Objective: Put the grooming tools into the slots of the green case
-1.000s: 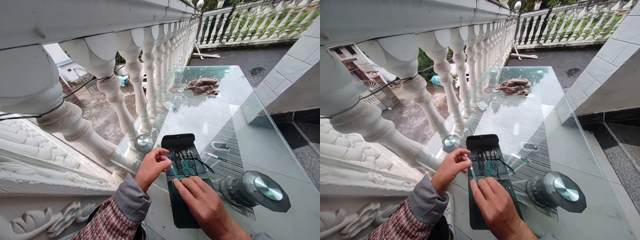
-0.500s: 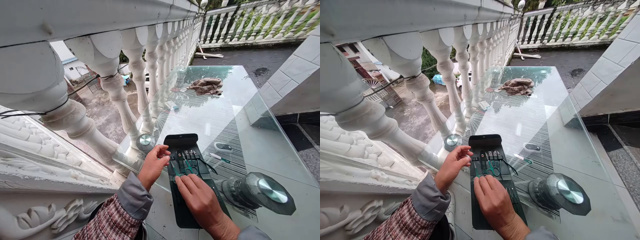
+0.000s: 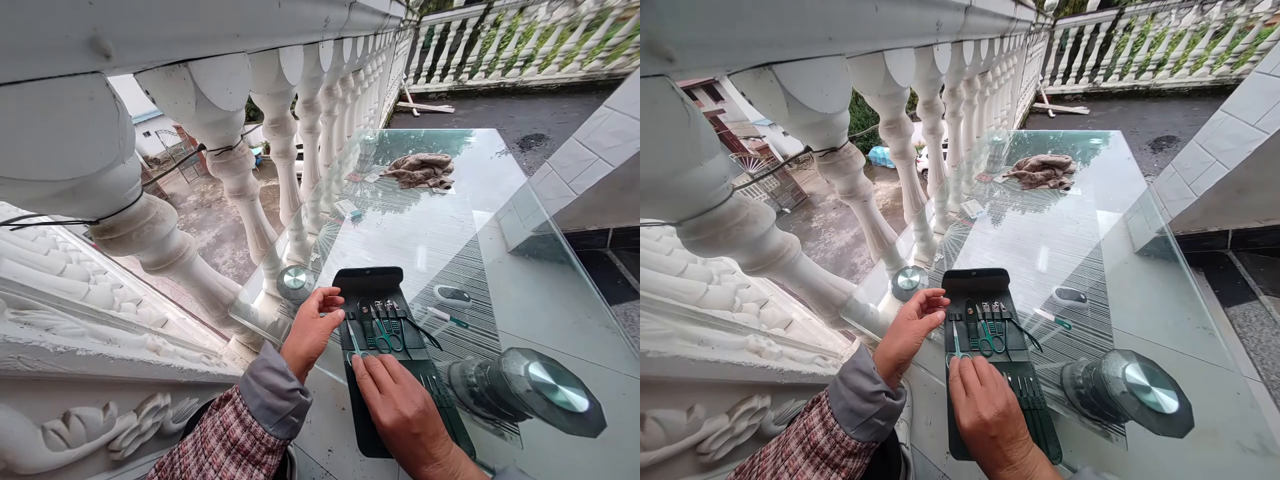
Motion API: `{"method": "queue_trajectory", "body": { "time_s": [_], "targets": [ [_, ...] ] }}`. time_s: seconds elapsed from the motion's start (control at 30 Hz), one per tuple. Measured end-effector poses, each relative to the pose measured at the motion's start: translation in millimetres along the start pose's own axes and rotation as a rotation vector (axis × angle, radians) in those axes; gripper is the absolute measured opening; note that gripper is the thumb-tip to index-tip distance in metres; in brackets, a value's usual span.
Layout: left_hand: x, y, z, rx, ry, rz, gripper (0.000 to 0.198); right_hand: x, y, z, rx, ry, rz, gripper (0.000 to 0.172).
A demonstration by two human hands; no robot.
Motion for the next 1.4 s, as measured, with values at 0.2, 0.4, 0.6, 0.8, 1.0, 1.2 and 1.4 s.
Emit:
{"method": "queue_trajectory", "body": {
  "time_s": [0.2, 0.4, 0.6, 0.8, 1.0, 1.2, 1.4],
  "targets": [
    [3.4, 0, -1, 0.0, 0.016, 0.015, 0.035, 3, 0, 3, -0.013, 0.023, -0.003, 0.024],
    [3.3, -1, 0, 0.0, 0.01, 0.01, 0.034, 13, -2, 2, -0.003, 0.068, 0.031, 0.028],
    [2.2, -2, 5, -0.003, -0.022, -0.02, 0.034, 19, -6, -3, 0.051, 0.029, 0.036, 0.025],
    [2.4, -5, 13, 0.001, 0.004, -0.039, 0.035, 26, -11, -14, 0.096, -0.066, 0.047, 0.024],
    [3.6, -4, 9, 0.015, -0.032, -0.027, 0.035, 23, -14, -22, 0.138, -0.185, -0.002, 0.026],
    [5.9, -1, -6, 0.085, -0.176, 0.034, 0.031, -13, -6, -78, 0.351, -0.272, -0.128, 0.026],
    [16.9, 7, -24, 0.224, -0.5, 0.087, 0.026, -35, 23, -143, 0.648, -0.25, -0.163, 0.017]
  ]
}}
Point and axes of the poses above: each hand's wrist, its own y-axis away from the middle knuckle, its own x-axis out of the palm, z = x × y, the point moved 10 cm from there along -y, towards the middle knuckle, and after that the axes turned 3 degrees about x, right-handed, at the moved point
